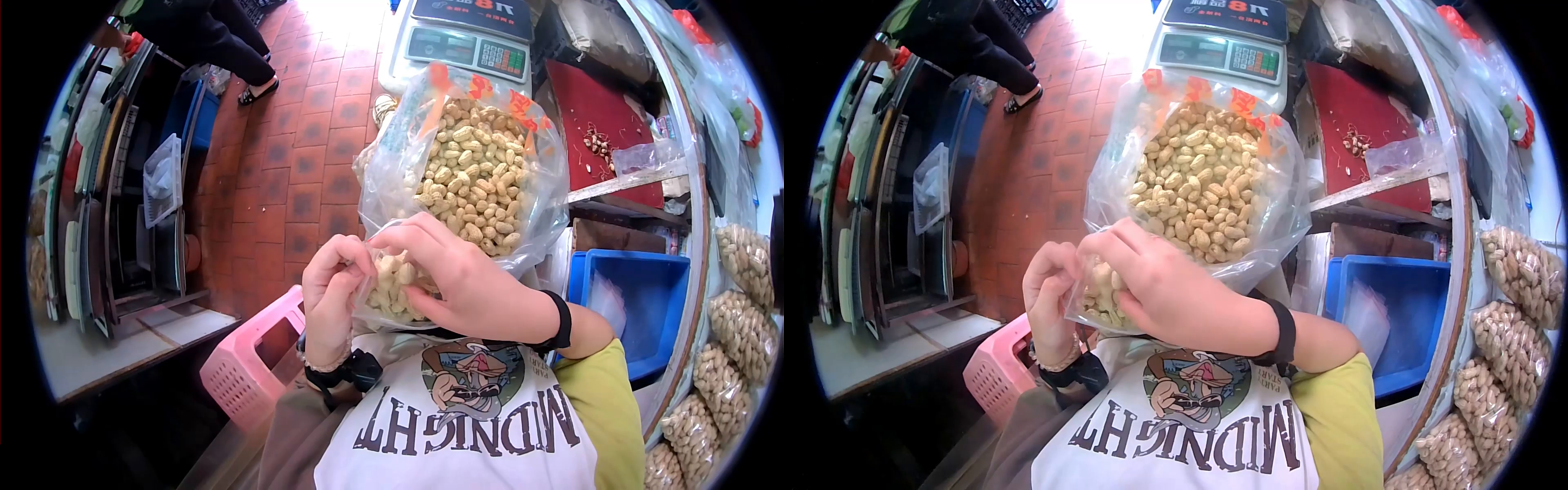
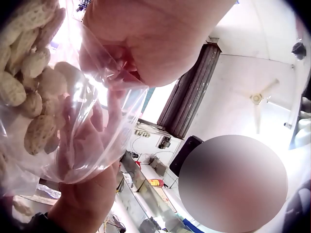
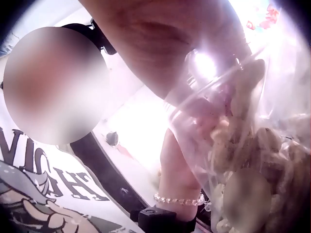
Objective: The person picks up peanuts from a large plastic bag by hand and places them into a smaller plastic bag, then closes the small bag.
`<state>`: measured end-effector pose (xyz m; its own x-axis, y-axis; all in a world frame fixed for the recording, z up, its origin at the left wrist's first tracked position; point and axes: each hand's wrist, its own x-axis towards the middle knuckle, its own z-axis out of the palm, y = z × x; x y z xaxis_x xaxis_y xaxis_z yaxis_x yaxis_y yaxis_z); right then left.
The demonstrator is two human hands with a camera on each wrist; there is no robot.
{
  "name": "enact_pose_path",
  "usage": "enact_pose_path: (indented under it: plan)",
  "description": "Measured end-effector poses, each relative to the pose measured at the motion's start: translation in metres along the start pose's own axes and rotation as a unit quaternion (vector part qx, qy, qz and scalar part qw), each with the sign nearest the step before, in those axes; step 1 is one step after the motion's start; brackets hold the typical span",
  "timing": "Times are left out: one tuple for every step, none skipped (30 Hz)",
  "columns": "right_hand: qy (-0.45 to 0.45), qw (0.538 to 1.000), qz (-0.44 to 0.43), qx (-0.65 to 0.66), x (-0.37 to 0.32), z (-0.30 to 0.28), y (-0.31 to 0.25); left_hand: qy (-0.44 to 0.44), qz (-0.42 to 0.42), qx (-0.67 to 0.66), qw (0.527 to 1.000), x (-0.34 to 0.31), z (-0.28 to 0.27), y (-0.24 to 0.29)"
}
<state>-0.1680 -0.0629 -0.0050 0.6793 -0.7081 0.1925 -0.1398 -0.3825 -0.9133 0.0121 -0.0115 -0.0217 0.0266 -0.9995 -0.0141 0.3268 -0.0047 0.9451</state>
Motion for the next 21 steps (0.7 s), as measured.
enact_pose_path:
  plan:
    - [0.0, 1.0, 0.004, -0.024, -0.001, -0.001, -0.001, 0.001, 0.01, 0.008, 1.0, 0.0, 0.0, 0.0]
    - [0.0, 1.0, 0.005, -0.024, -0.001, -0.002, -0.002, 0.001, 0.01, 0.007, 1.0, -0.001, 0.0, 0.0]
    - [-0.002, 1.0, 0.008, 0.003, -0.002, -0.004, -0.004, 0.0, 0.01, 0.027, 1.0, -0.001, -0.002, 0.0]
    - [-0.004, 0.999, 0.011, 0.03, -0.002, -0.005, -0.004, 0.0, 0.012, 0.047, 0.999, -0.002, -0.003, 0.0]
    - [-0.004, 0.999, 0.011, 0.03, -0.003, -0.006, -0.002, 0.0, 0.012, 0.046, 0.999, -0.002, -0.003, 0.0]
    - [0.022, 0.997, -0.011, 0.078, -0.004, -0.006, 0.0, 0.0, 0.024, 0.06, 0.998, -0.002, -0.004, 0.0]
    - [0.048, 0.99, -0.033, 0.125, -0.005, -0.006, 0.003, 0.0, 0.037, 0.073, 0.997, -0.002, -0.004, 0.0]
    - [0.047, 0.99, -0.033, 0.125, -0.006, -0.008, 0.005, 0.001, 0.037, 0.073, 0.997, -0.001, -0.005, -0.001]
    - [0.058, 0.987, -0.043, 0.143, -0.008, -0.009, 0.007, -0.016, 0.047, 0.068, 0.996, -0.001, -0.005, -0.002]
    - [0.069, 0.983, -0.053, 0.162, -0.01, -0.01, 0.009, -0.033, 0.058, 0.064, 0.996, 0.0, -0.006, -0.004]
    - [0.075, 0.982, -0.055, 0.166, -0.011, -0.012, 0.008, -0.032, 0.057, 0.064, 0.996, -0.001, -0.006, -0.005]
    - [0.074, 0.982, -0.054, 0.167, -0.01, -0.011, 0.008, -0.047, 0.053, 0.06, 0.996, -0.002, -0.006, -0.007]
    - [0.092, 0.98, -0.087, 0.155, -0.008, -0.01, 0.008, -0.061, 0.048, 0.055, 0.995, -0.003, -0.006, -0.008]
    - [0.109, 0.976, -0.119, 0.144, -0.006, -0.009, 0.009, -0.057, 0.046, 0.055, 0.996, -0.003, -0.004, -0.007]
    - [0.105, 0.976, -0.117, 0.148, -0.007, -0.009, 0.007, -0.073, 0.05, 0.074, 0.993, -0.002, -0.001, -0.005]
    - [0.117, 0.981, -0.118, 0.095, -0.007, -0.01, 0.006, -0.091, 0.055, 0.093, 0.99, 0.0, 0.0, -0.004]
    - [0.13, 0.983, -0.12, 0.042, -0.007, -0.01, 0.005, -0.1, 0.057, 0.094, 0.989, 0.0, -0.003, -0.007]
    - [0.129, 0.983, -0.121, 0.044, -0.007, -0.009, 0.006, -0.099, 0.057, 0.095, 0.989, 0.0, -0.003, -0.008]
    - [0.13, 0.982, -0.129, 0.034, -0.008, -0.008, 0.008, -0.102, 0.05, 0.096, 0.989, 0.0, -0.003, -0.009]
    - [0.131, 0.982, -0.136, 0.024, -0.009, -0.006, 0.01, -0.106, 0.042, 0.095, 0.989, 0.0, -0.002, -0.009]
    - [0.131, 0.982, -0.135, 0.023, -0.011, -0.005, 0.011, -0.106, 0.042, 0.094, 0.989, 0.0, -0.002, -0.009]
